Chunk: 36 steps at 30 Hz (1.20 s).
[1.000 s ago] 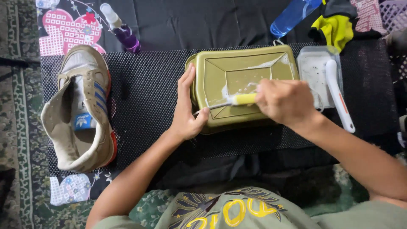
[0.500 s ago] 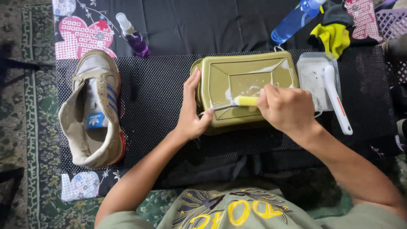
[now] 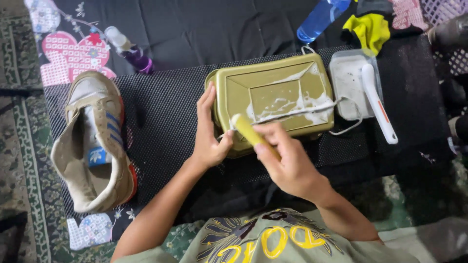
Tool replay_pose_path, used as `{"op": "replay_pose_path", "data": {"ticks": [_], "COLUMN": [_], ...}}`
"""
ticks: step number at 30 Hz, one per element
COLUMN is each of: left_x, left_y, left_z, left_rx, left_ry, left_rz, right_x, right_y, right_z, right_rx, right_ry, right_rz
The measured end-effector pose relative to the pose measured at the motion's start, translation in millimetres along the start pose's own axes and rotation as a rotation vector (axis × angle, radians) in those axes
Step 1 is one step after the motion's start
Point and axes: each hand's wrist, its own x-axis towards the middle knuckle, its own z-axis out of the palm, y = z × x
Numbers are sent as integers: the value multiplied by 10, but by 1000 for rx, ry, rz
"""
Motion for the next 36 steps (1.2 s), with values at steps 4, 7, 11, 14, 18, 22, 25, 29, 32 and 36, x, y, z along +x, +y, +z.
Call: {"op": "replay_pose_path", "data": {"ticks": [4, 7, 11, 14, 18, 22, 25, 29, 32, 36], "left_x": [13, 1, 7, 14, 20, 33, 39, 40, 60, 57], "left_y": [-27, -34, -11, -20, -18, -20, -8, -14, -19, 9], "left_z": [4, 21, 40, 33, 47, 66, 66, 76, 96, 79], "left_rx": [-6, 16, 13, 18, 45, 43, 38, 53, 49, 62], "left_ry": [-15, 2, 0, -6, 2, -2, -2, 1, 7, -2], "left_rz": [-15, -7, 2, 4, 10, 19, 31, 31, 38, 18], "right_x": [-67, -100, -47, -53, -173, -132, -127, -142, -145, -202], "right_y": [174, 137, 97, 124, 280, 138, 227, 207, 201, 321], "right_z": [-71, -123, 147, 109, -193, -90, -75, -229, -158, -330], "right_rx": [72, -40, 55, 86, -34, 55, 205, 52, 123, 14], "right_ry": [17, 134, 103, 102, 206, 161, 23, 159, 135, 134], "right_rz": [57, 94, 2, -16, 51, 64, 51, 65, 47, 121]}}
